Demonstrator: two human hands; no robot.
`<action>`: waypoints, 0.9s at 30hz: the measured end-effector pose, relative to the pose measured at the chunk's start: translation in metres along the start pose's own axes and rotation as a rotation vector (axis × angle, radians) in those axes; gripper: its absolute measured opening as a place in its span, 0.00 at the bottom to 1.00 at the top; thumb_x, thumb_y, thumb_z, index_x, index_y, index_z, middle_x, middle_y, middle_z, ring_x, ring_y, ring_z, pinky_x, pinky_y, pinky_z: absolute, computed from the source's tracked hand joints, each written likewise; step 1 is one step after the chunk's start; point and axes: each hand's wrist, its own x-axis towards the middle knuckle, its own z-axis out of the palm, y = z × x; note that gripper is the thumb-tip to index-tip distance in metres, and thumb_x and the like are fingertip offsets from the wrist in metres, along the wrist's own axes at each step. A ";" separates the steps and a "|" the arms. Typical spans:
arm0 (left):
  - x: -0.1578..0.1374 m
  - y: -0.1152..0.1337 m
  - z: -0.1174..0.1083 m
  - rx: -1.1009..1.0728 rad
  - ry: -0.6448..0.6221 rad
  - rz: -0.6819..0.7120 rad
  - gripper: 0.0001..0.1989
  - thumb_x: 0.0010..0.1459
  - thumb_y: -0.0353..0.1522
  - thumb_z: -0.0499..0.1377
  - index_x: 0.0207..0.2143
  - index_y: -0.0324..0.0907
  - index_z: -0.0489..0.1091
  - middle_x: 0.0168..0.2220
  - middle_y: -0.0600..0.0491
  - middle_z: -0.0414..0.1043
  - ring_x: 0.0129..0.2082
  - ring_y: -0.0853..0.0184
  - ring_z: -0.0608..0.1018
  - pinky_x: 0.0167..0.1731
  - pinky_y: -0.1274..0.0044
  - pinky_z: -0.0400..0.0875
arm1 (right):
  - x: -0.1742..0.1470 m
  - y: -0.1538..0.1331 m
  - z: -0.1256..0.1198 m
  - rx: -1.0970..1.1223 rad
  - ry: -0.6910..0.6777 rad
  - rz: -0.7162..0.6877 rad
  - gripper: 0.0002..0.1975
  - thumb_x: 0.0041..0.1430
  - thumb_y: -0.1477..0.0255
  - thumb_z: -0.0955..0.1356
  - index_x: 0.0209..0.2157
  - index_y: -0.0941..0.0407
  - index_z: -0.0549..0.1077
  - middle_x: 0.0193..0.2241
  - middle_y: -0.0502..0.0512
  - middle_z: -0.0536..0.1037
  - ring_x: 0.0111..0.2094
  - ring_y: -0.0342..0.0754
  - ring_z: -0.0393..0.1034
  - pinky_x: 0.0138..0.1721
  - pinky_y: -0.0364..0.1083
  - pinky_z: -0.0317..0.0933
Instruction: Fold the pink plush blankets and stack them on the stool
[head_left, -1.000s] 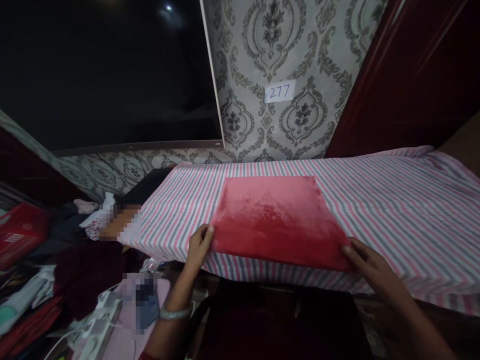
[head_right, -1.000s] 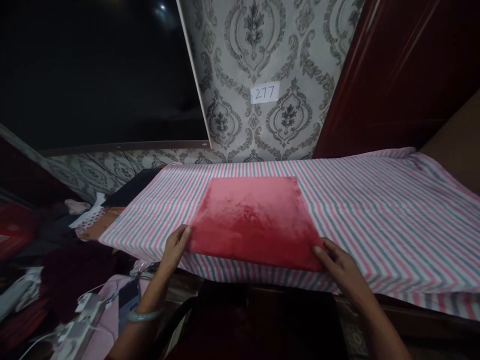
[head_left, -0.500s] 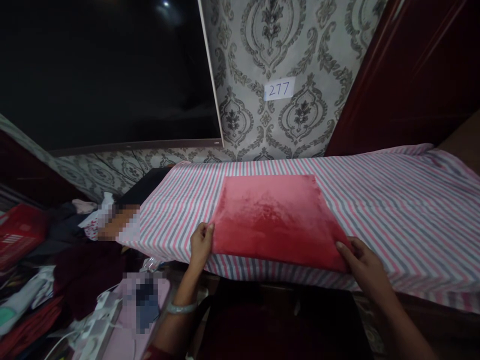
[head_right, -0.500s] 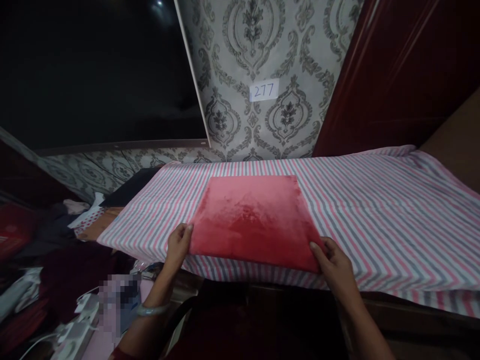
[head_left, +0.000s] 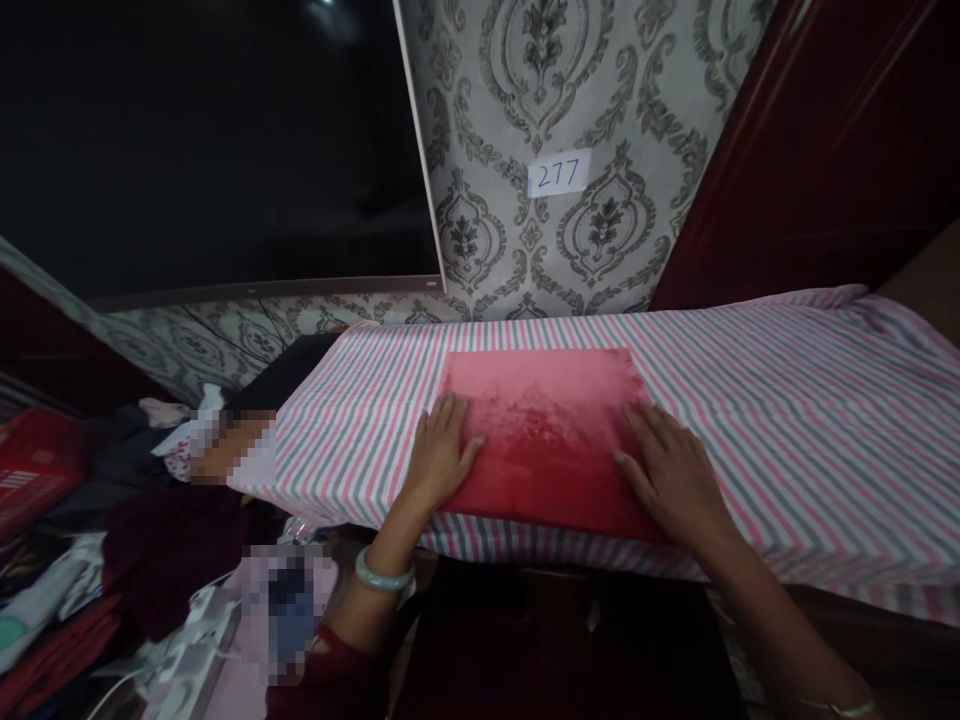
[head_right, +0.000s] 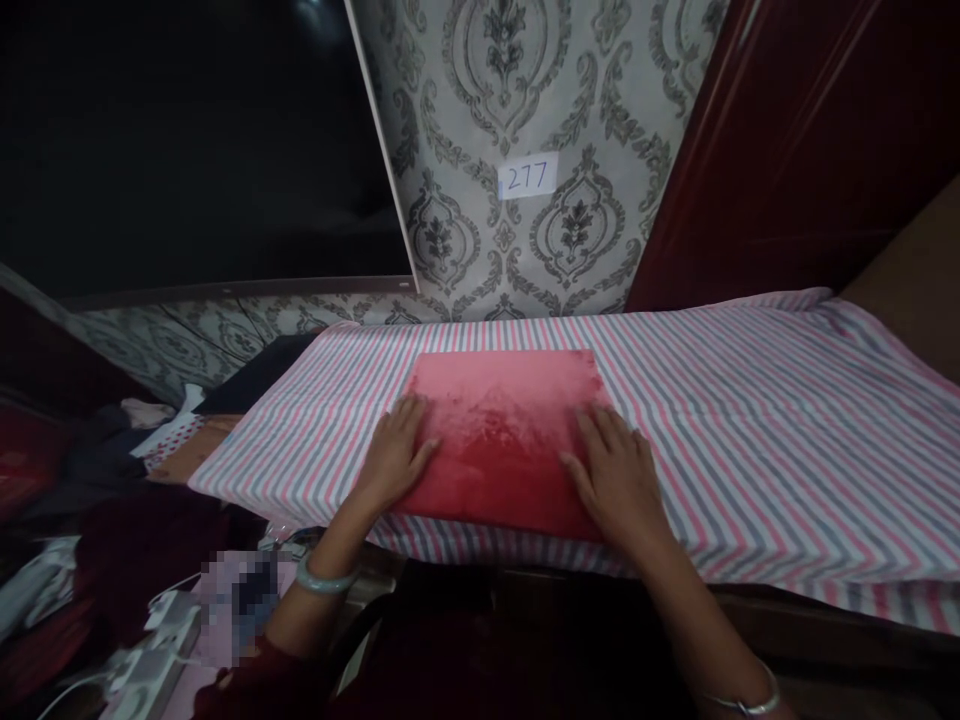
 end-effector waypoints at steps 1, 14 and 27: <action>0.000 0.000 0.006 0.049 -0.050 -0.012 0.31 0.68 0.45 0.53 0.67 0.39 0.61 0.70 0.37 0.59 0.71 0.49 0.59 0.66 0.54 0.55 | -0.002 -0.001 0.008 -0.056 -0.037 0.001 0.29 0.70 0.58 0.57 0.66 0.57 0.65 0.65 0.68 0.67 0.66 0.64 0.59 0.62 0.67 0.57; -0.011 -0.003 0.021 0.204 -0.193 -0.010 0.33 0.70 0.45 0.51 0.70 0.36 0.58 0.72 0.35 0.53 0.72 0.48 0.58 0.58 0.59 0.68 | -0.026 0.009 0.035 -0.069 -0.133 -0.003 0.30 0.72 0.59 0.56 0.69 0.60 0.60 0.67 0.70 0.63 0.70 0.62 0.52 0.64 0.64 0.59; -0.012 0.004 0.019 0.262 -0.207 -0.035 0.32 0.70 0.44 0.50 0.70 0.37 0.57 0.72 0.37 0.53 0.72 0.51 0.58 0.58 0.60 0.69 | -0.028 0.011 0.039 -0.098 -0.092 -0.029 0.30 0.72 0.60 0.57 0.69 0.60 0.60 0.67 0.70 0.64 0.70 0.62 0.52 0.64 0.64 0.58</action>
